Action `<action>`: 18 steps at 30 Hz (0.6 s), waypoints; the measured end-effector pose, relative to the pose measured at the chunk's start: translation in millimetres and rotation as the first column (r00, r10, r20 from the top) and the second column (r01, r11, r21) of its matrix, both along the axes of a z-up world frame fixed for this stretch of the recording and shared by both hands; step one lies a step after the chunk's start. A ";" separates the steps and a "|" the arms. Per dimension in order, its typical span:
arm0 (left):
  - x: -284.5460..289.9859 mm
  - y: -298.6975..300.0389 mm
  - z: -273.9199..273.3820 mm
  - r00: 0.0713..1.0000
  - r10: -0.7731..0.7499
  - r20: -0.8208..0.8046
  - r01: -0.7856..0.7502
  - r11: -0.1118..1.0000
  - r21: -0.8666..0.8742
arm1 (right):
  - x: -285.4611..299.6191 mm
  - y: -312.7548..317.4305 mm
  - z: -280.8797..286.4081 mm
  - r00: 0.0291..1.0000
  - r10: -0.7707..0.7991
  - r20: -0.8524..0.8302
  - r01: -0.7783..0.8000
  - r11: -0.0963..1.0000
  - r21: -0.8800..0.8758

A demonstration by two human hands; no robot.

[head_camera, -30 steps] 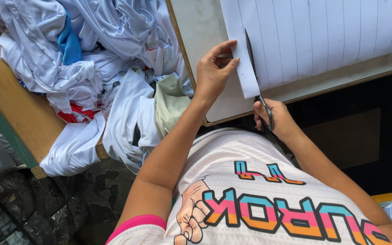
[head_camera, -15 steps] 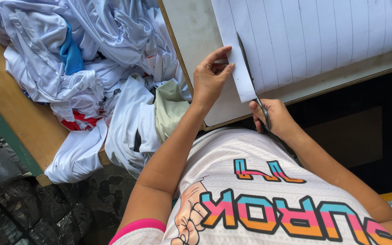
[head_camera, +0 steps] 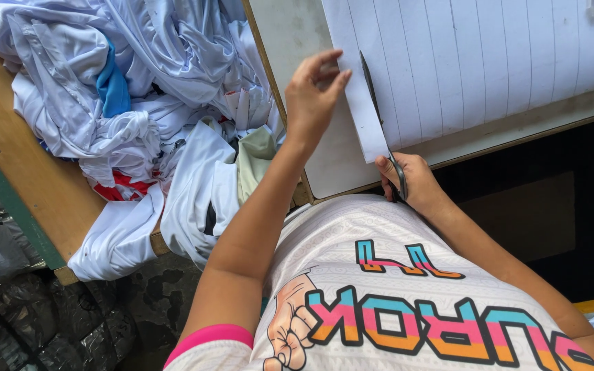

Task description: Cutting long strips of material along pre-marked lines using large scissors on a cutting table.

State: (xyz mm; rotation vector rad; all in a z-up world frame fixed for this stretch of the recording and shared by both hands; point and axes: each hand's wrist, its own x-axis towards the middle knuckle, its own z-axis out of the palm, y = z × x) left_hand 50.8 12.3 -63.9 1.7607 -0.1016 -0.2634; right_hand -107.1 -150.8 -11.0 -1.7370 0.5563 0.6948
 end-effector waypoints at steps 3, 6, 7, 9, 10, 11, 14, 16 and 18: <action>10.0 -5.1 -13.7 0.997 0.081 -0.002 -0.081 0.996 -0.040 | 0.3 1.0 0.4 0.999 0.041 0.026 -0.040 0.998 -0.039; 7.9 -4.0 -8.1 0.998 0.066 0.017 -0.066 0.998 -0.006 | -0.1 1.0 -0.7 0.998 0.042 0.038 -0.039 0.997 -0.069; 7.3 -4.1 -6.5 0.998 0.061 0.011 -0.061 0.998 -0.003 | -0.5 0.8 -1.6 0.999 0.037 0.032 -0.035 0.997 -0.067; 7.7 -3.7 -2.5 0.998 0.056 0.032 -0.056 0.998 -0.009 | 0.3 0.4 -2.9 0.999 0.033 0.025 -0.032 0.997 -0.073; 7.1 -3.4 -3.3 0.998 0.054 0.029 -0.053 0.999 -0.006 | 0.2 0.3 -1.2 0.999 0.031 0.021 -0.030 0.997 -0.071; 8.2 -3.4 -3.8 0.998 0.053 0.033 -0.053 0.999 0.003 | 1.7 -0.3 0.2 0.999 0.042 0.005 -0.041 0.996 -0.076; 9.6 -2.5 -3.9 0.998 0.051 0.025 -0.051 0.999 0.011 | 15.2 0.2 9.0 0.999 0.046 -0.017 -0.047 0.997 -0.061; 8.5 -2.6 -2.9 0.999 0.047 0.012 -0.047 0.999 0.009 | 22.7 0.6 13.6 0.999 0.039 -0.026 -0.040 0.998 -0.041; 8.8 -2.5 -1.0 0.995 0.073 -0.074 -0.075 0.997 -0.024 | 29.1 0.7 15.3 0.998 -0.013 -0.060 0.014 1.000 0.025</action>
